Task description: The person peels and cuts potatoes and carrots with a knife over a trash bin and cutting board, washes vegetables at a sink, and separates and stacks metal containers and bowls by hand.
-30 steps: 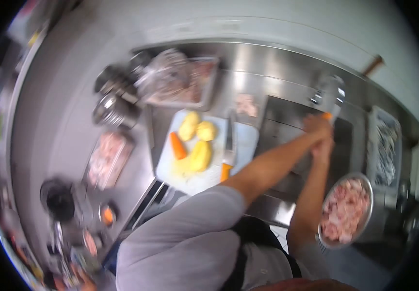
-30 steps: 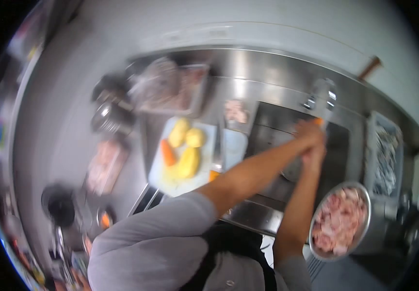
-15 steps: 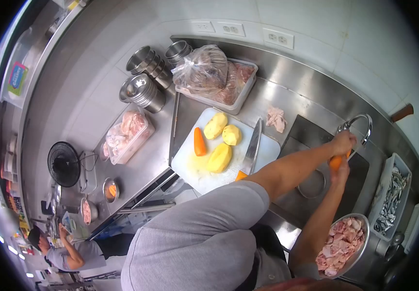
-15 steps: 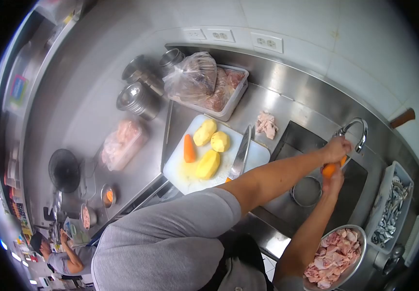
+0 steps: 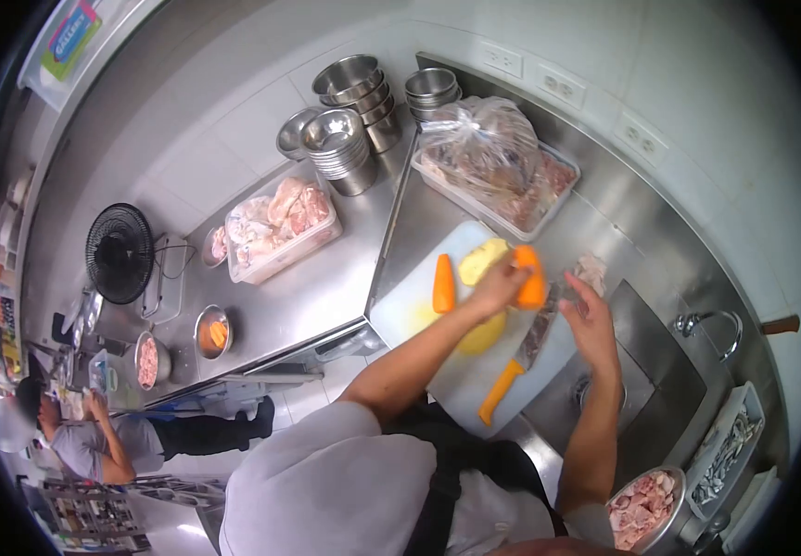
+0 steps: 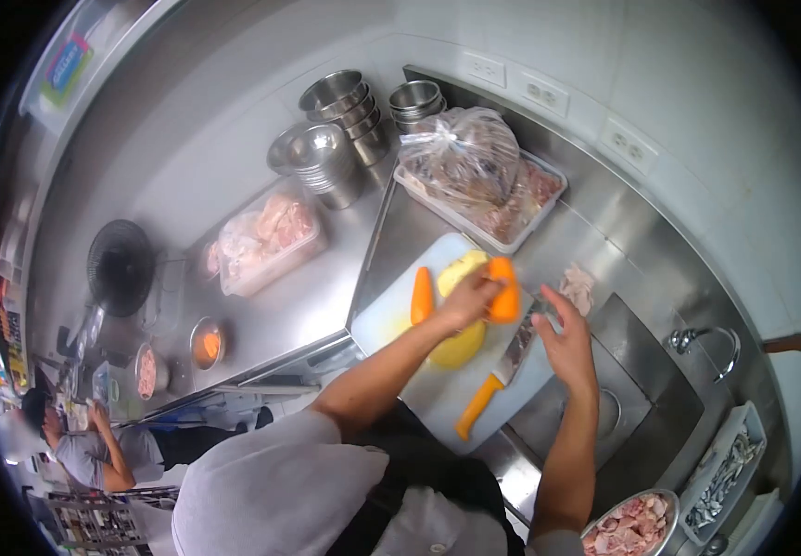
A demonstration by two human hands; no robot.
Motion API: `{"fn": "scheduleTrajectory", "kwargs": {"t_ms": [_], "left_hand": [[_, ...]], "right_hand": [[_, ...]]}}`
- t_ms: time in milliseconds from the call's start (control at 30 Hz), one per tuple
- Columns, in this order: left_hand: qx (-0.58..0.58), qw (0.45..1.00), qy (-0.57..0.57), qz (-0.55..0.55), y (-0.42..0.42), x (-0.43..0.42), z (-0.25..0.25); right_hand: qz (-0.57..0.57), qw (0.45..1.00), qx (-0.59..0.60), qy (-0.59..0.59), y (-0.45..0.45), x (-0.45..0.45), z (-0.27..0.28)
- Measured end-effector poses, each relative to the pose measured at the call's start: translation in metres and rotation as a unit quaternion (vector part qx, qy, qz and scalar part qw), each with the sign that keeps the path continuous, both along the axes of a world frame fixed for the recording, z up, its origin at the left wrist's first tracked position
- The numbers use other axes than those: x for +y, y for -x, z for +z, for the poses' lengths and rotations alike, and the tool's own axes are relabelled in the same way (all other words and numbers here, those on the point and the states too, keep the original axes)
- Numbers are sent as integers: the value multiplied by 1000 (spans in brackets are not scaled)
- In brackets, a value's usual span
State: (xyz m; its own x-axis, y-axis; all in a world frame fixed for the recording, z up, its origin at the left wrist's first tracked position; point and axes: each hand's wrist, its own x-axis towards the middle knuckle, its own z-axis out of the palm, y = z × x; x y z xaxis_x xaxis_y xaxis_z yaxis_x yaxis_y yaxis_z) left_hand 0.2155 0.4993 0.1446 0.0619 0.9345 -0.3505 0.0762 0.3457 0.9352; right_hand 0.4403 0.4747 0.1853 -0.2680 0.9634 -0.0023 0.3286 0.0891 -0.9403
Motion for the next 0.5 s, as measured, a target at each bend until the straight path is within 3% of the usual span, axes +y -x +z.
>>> {"fn": "scheduleTrajectory", "kwargs": {"t_ms": [67,133,233,333,400,433,500], "left_hand": [[49,984,-156,74,66,4,0],[133,967,-181,119,130,24,-34],[345,918,-123,154,196,32,-69],[349,929,-74,101,227,29,-77],[331,929,-139,95,250,33,-76],[323,926,-170,91,264,36,-72],[224,923,-231,211,299,53,-21]], "right_hand": [[18,998,-37,-41,46,25,20],[60,997,-54,-19,94,56,33],[126,977,-103,-140,185,111,48],[153,954,-179,-183,285,172,77],[140,962,-102,-212,344,233,61],[119,962,-129,-209,372,263,58],[83,968,-149,-184,421,314,62]]}}
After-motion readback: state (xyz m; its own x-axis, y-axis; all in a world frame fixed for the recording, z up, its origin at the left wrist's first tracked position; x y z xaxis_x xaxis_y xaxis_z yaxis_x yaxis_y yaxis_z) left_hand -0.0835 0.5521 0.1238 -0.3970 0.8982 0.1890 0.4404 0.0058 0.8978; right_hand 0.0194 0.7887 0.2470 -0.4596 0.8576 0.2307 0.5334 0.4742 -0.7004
